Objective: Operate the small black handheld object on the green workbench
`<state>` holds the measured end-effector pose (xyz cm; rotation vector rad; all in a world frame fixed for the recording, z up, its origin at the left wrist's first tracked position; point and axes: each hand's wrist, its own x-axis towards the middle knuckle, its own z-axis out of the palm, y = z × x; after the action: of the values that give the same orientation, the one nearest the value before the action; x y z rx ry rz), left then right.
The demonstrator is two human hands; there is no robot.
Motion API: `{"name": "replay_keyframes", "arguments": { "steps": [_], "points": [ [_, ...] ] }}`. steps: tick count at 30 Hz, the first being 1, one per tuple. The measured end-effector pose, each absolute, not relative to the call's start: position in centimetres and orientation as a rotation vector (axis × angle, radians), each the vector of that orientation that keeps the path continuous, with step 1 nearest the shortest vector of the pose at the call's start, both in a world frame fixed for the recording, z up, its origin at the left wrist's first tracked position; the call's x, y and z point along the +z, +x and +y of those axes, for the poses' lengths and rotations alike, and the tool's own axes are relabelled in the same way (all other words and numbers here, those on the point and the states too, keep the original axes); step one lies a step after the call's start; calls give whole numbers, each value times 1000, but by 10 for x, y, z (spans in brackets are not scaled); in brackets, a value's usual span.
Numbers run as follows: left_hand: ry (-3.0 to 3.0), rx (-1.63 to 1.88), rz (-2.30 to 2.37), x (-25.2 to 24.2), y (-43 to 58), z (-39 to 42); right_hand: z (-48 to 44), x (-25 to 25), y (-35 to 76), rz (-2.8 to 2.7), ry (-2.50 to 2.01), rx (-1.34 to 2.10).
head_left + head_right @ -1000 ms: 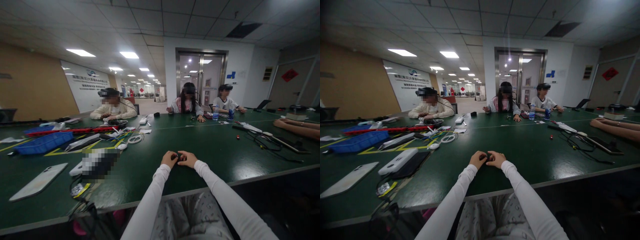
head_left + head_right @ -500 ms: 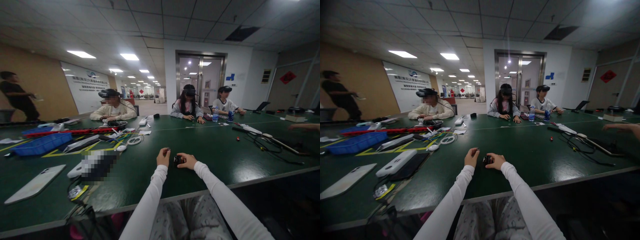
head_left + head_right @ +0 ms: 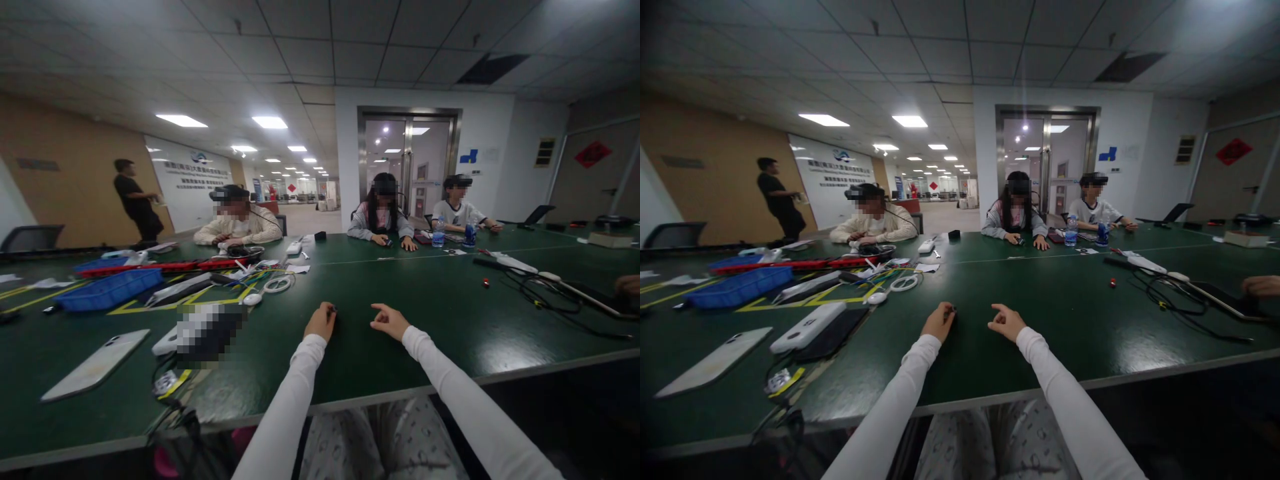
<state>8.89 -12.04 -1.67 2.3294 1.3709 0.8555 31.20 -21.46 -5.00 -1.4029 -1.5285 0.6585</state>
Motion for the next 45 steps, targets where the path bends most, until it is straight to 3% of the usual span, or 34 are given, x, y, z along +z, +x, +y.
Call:
{"name": "replay_keyframes", "arguments": {
  "steps": [8, 14, 45],
  "points": [
    [2073, 957, 1951, -10, 28, -91, -215, -65, 341, -1329, -1403, 630],
    [2054, 1090, 2029, -13, 23, -92, -220, -64, 340, -1388, -1434, 633],
    [2116, 878, 2094, -15, 26, -92, -227, -56, 338, -1418, -1513, 645]
  ]
}}
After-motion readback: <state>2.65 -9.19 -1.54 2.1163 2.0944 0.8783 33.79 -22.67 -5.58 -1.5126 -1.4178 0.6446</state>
